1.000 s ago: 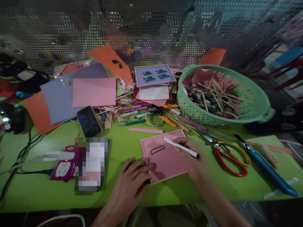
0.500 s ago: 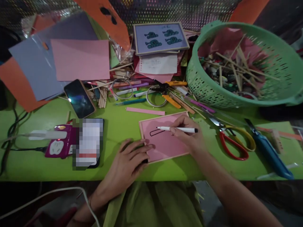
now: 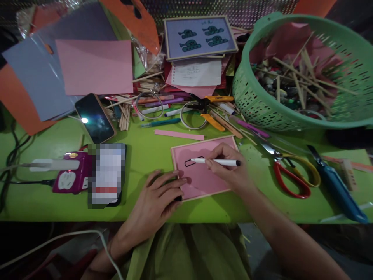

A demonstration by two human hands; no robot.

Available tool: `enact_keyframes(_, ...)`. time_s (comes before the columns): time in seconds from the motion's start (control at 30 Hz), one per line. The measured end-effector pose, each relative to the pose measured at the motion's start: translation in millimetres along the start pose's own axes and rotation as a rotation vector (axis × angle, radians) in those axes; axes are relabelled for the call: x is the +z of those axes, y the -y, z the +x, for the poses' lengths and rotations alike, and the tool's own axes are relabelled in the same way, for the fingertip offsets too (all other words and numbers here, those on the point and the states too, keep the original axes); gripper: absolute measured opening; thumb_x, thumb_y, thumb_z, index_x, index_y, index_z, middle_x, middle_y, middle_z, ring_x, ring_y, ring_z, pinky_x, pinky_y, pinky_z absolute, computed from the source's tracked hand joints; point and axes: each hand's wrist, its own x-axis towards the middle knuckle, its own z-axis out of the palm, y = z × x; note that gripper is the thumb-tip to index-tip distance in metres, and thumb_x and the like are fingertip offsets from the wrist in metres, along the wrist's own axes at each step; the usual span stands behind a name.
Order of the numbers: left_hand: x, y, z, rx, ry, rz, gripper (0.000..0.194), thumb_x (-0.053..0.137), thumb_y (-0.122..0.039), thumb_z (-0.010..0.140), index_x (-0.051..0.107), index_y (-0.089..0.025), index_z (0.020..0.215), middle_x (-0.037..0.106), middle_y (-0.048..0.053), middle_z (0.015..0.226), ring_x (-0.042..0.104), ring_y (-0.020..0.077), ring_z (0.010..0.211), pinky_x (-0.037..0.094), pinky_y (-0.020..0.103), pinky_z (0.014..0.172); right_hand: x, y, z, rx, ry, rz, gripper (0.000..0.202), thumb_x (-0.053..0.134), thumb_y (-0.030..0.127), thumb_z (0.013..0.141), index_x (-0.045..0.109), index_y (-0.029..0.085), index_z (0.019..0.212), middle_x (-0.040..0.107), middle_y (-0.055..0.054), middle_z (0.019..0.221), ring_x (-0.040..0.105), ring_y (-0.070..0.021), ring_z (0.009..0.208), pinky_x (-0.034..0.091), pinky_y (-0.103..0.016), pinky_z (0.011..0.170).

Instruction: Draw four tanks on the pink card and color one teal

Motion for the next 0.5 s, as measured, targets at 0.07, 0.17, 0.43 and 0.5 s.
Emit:
enact_keyframes(0.07, -0.3, 0.1, 0.2, -0.004, 0.001, 0.001, 0.015, 0.052, -0.03, 0.108, 0.065, -0.026, 0.115, 0.068, -0.003, 0.143, 0.049, 0.0185, 0.144, 0.025, 0.045, 0.122, 0.4, 1.2, 0.2, -0.004, -0.005, -0.007, 0.027, 0.086, 0.045, 0.078, 0.068, 0.025, 0.074, 0.064, 0.0, 0.062, 0.053, -0.015, 0.054, 0.04, -0.03, 0.048)
enact_keyframes(0.17, -0.1, 0.2, 0.6, -0.008, 0.004, 0.0, 0.016, 0.051, -0.03, 0.109, 0.064, -0.026, 0.115, 0.067, -0.004, 0.144, 0.049, 0.0183, 0.145, 0.025, 0.045, 0.122, -0.7, 0.9, 0.5, -0.012, 0.001, -0.016, 0.026, 0.086, 0.045, 0.078, 0.068, 0.026, 0.074, 0.064, 0.0, 0.063, 0.053, -0.015, 0.055, 0.04, -0.029, 0.048)
enact_keyframes(0.43, 0.6, -0.2, 0.8, -0.011, 0.007, -0.006, 0.015, 0.052, -0.032, 0.109, 0.064, -0.026, 0.113, 0.068, -0.003, 0.143, 0.049, 0.0182, 0.145, 0.025, 0.044, 0.122, -5.0, -4.4, -0.5, -0.019, 0.054, -0.032, 0.018, 0.082, 0.037, 0.083, 0.069, 0.025, 0.08, 0.064, 0.0, 0.064, 0.053, -0.0152, 0.055, 0.04, -0.029, 0.048)
enact_keyframes(0.5, 0.6, -0.4, 0.4, -0.014, 0.004, -0.01, 0.014, 0.052, -0.031, 0.108, 0.064, -0.026, 0.113, 0.068, -0.003, 0.143, 0.049, 0.0181, 0.145, 0.025, 0.044, 0.123, -3.8, -3.8, -0.9, -0.016, 0.044, -0.034, 0.02, 0.083, 0.038, 0.082, 0.069, 0.025, 0.079, 0.062, 0.0, 0.062, 0.052, -0.0147, 0.053, 0.039, -0.029, 0.047)
